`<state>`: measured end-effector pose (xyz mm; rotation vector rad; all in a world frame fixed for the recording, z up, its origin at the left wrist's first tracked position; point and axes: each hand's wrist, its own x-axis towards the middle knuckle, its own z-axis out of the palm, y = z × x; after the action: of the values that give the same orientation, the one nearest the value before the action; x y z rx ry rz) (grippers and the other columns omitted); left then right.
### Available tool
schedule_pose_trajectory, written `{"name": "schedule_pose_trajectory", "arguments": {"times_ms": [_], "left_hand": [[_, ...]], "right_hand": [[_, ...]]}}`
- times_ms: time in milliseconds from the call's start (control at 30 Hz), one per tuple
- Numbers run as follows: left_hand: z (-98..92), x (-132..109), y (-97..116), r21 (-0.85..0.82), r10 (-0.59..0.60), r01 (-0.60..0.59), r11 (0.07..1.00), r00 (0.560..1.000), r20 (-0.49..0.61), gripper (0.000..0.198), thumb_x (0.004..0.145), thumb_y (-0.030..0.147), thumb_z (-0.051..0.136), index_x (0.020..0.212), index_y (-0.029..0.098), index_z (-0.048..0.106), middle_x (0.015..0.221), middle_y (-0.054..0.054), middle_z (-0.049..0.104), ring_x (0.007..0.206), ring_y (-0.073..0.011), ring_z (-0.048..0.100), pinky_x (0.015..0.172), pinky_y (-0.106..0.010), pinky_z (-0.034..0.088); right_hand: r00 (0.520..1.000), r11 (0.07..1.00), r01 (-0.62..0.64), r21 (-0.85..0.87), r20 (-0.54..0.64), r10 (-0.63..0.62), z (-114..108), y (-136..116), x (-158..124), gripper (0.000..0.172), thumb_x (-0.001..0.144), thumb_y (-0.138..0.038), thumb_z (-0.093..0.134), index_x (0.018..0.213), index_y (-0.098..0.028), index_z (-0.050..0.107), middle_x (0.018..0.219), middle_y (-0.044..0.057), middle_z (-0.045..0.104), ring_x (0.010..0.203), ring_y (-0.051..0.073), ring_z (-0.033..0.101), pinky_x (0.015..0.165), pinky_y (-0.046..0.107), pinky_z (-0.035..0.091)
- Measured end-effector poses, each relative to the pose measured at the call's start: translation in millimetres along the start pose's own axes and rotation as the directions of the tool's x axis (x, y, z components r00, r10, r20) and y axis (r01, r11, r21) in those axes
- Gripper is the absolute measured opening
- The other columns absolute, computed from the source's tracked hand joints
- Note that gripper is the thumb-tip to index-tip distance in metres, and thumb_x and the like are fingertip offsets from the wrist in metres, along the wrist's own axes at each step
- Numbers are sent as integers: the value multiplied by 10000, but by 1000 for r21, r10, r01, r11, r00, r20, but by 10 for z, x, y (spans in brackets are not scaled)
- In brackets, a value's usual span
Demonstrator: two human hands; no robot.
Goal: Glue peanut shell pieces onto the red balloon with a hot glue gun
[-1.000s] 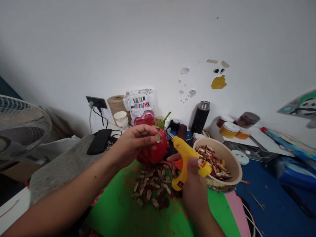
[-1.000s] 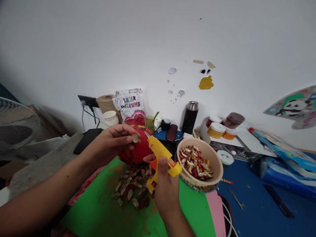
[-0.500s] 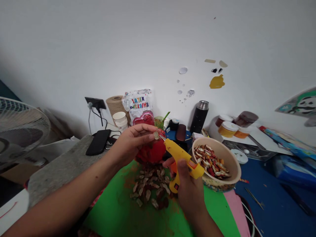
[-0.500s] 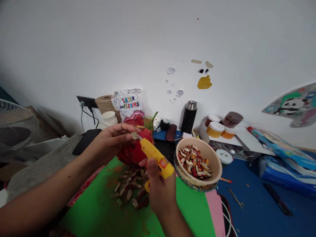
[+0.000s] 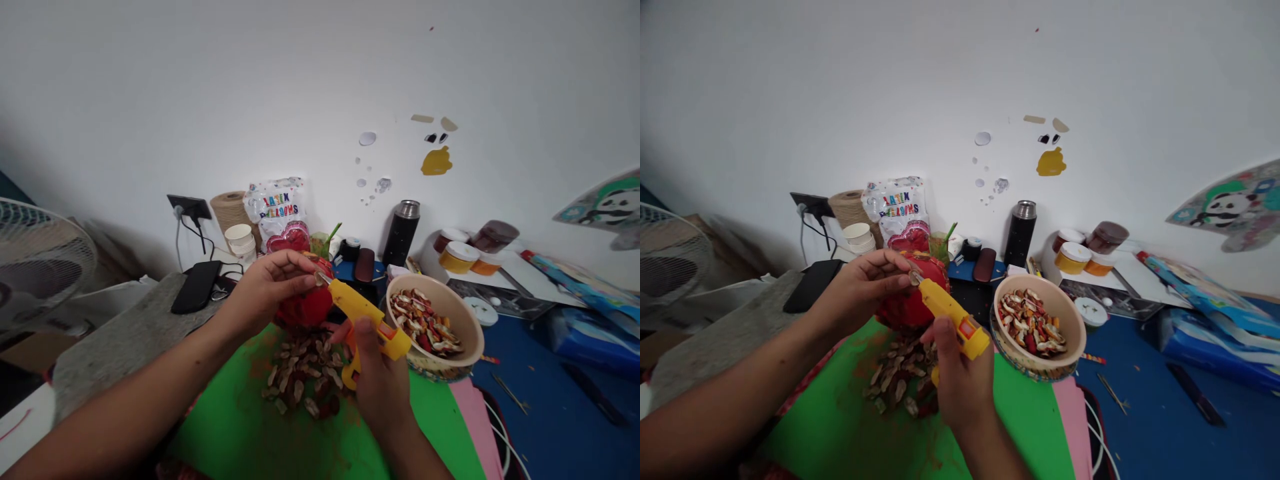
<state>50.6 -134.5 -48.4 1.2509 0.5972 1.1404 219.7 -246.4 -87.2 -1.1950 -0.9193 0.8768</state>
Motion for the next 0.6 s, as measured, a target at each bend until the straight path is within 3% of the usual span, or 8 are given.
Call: {"name": "schedule_pose_trajectory", "arguments": {"times_ms": [133,300,433,600], "left_hand": [[4,1,-8,24,2,-2,1000,1000,-7,302,779,271,1081,915,172,830,971,-53,889,869,-158,826,865,-248,675],[13,6,0,7,-4,4,1000,1000,3,286,786,271,1078,911,182,837,991,-52,895,878,-158,834,868,-253,687],[17,3,7,25,-8,7,1000,1000,9,292,795,290,1075,920,185,833,1001,-57,892,909,-177,843,888,-276,698],[15,3,5,41,0,-1,999,1000,10,306,796,311,1073,919,185,822,988,-59,883,929,-195,844,912,-304,701]], "right_hand": [[999,1000,29,-2,-26,-29,7,0,10,795,921,-945,698,660,-198,769,629,-5,548,583,138,514,562,269,457],[999,1000,11,9,-32,-11,21,-13,2,761,905,-926,731,652,-208,740,614,-19,527,529,122,439,486,258,401],[999,1000,12,10,-30,-11,26,-2,-2,750,914,-915,731,646,-215,725,617,-22,526,544,130,447,529,278,451],[999,1000,-6,0,-46,6,30,2,-8,747,912,-911,733,644,-214,714,606,-22,525,514,121,406,465,262,358]]}}
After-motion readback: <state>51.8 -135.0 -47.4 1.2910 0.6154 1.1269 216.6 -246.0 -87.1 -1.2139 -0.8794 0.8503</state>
